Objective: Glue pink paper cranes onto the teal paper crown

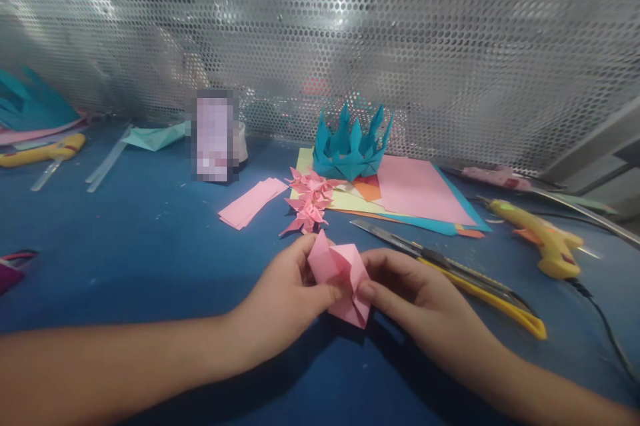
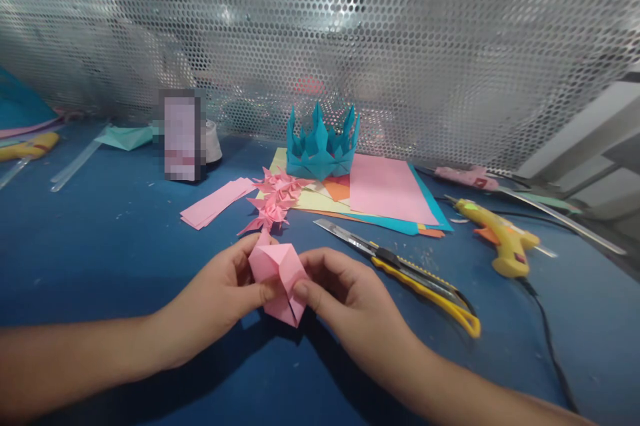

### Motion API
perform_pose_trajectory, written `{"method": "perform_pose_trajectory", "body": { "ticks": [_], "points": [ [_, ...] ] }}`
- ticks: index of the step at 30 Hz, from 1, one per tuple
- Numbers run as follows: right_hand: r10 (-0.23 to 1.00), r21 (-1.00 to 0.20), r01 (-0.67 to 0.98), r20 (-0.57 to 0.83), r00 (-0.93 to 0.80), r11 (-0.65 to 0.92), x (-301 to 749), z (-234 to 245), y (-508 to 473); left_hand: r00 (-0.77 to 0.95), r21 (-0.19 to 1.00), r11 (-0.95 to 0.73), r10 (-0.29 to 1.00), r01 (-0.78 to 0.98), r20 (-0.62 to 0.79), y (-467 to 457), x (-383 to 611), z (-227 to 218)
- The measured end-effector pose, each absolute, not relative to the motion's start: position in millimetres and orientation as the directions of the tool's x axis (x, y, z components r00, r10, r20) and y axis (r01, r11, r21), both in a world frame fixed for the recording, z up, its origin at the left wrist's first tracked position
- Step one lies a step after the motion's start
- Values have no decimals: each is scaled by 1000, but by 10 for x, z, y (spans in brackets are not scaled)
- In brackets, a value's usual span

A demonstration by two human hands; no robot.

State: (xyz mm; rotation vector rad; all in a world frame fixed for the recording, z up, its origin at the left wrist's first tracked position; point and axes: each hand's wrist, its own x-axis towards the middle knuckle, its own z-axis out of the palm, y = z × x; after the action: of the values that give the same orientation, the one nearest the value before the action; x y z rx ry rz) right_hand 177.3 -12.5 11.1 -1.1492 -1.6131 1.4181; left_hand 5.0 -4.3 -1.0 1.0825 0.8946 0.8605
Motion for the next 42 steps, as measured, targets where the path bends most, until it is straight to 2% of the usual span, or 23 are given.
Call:
{"method": "perform_pose_trajectory", "body": {
  "ticks": [10,18,24,27,30,36,42],
  "points": [
    [939,-978,207,-66,-337,5,1775,106,-120,460,961,245,873,-130,-161,-76,-2,60],
    [935,-964,263,-60,-349,36,1775,97,-145,375,988,146,920,-55,-115,-46,13,67],
    [967,-941,335,-41,-251,47,1802,152,-120,309,983,181,938,-41,-160,-22,10,97],
    [984,-935,350,0,-177,63,1807,171,-96,328,986,169,931,-2,-159,18,3,90],
    [990,-941,337,-17,-140,32,1813,176,-81,356,990,139,926,-11,-126,61,-10,73],
    [981,-927,371,-12,-193,61,1844,171,-80,389,987,57,914,152,-113,85,-46,74],
    [966,-922,378,-20,-258,82,1847,145,-54,337,985,160,926,60,-171,110,-45,83]
  ]
}}
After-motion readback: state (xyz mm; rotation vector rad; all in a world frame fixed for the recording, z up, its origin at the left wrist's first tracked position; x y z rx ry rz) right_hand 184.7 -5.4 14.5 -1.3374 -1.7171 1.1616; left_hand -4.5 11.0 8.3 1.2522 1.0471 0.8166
